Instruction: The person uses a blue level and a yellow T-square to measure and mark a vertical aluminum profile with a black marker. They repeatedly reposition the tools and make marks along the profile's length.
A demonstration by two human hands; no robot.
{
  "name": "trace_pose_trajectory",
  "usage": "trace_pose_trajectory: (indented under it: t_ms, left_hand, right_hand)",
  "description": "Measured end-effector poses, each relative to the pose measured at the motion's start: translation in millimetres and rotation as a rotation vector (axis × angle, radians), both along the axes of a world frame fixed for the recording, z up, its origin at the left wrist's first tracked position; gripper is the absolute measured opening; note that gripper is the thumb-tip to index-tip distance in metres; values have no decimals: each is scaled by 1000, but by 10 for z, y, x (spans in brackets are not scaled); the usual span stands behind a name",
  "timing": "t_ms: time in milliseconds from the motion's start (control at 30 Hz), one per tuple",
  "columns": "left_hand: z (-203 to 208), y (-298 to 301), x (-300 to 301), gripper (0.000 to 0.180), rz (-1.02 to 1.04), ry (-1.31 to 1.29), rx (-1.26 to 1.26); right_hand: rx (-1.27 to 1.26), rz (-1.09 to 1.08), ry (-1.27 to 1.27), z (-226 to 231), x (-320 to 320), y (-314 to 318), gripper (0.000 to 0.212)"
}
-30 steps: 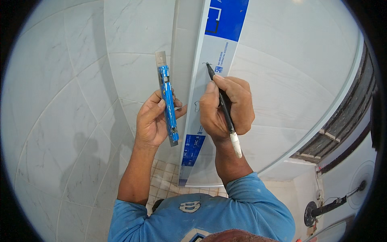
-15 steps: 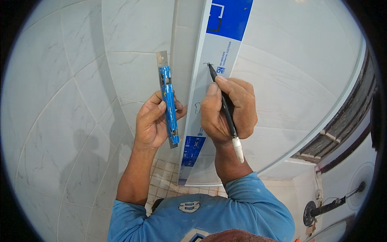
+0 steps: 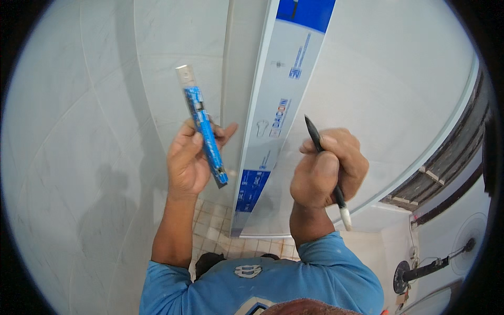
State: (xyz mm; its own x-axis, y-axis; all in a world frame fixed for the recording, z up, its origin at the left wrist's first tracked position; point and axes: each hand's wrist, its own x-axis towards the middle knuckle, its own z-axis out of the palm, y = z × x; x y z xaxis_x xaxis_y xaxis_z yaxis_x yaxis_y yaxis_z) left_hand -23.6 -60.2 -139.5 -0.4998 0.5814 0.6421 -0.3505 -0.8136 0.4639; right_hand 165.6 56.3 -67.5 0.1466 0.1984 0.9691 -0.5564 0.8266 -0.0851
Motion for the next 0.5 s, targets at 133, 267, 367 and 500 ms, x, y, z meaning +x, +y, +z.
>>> trace_pose_trajectory:
  t_ms: [133,267,367,500]
  left_hand:
    - [-286,-345,208,40,88,-39,28]
    - [-645,-506,704,29,38,43,36]
    - [-762,-627,1166,33,-15,30,-143]
    - [-821,-682,1640,35,-22,70,-200]
  right_hand:
    - [66,-57,-209,-527,389,-72,30]
    - [-20,22,-553,-1077,621,-517,25]
    - [-56,-4,-814,-1247,885,-865,32]
    - [-124,-142,-704,-1494,1172,-998,27]
